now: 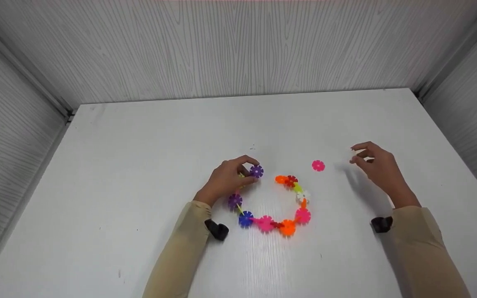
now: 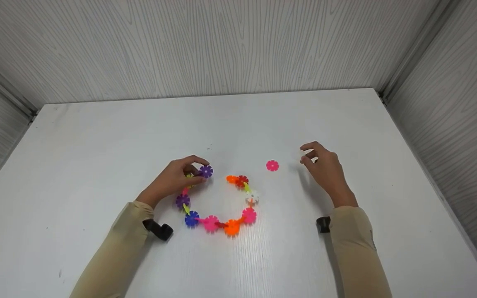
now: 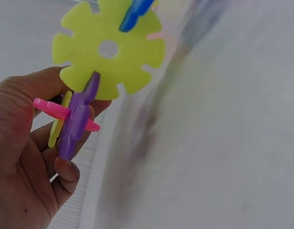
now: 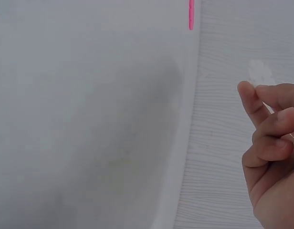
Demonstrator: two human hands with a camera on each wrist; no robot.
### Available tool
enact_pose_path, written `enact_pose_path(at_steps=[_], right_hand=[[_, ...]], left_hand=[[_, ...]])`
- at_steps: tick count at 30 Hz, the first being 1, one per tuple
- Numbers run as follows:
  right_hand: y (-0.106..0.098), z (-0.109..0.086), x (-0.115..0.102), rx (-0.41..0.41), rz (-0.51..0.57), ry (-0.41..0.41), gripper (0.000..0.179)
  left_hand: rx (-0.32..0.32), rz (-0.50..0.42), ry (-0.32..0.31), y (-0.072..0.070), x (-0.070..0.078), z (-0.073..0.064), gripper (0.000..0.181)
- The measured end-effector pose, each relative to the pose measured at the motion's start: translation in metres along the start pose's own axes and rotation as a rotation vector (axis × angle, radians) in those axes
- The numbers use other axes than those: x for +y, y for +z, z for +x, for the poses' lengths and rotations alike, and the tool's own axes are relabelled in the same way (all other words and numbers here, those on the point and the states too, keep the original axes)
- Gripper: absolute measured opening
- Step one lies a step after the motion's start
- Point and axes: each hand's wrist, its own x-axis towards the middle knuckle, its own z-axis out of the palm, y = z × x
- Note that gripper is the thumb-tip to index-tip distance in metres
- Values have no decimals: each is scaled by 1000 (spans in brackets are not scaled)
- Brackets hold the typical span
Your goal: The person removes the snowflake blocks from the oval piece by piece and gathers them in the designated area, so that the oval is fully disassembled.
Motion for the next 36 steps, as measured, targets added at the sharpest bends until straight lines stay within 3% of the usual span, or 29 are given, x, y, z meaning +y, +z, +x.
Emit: enact_pose_path(at_steps=[12, 25, 36], right_hand=[[1, 7, 7, -58, 112, 118, 31], [2, 13, 13, -194, 59, 268, 39], [5, 14, 11, -260, 24, 259, 41]], left_hand=[[-68, -42, 10, 1, 1, -1, 39], [-88, -59, 46, 0, 0, -3, 37], [-75, -93, 50, -1, 0, -2, 39]])
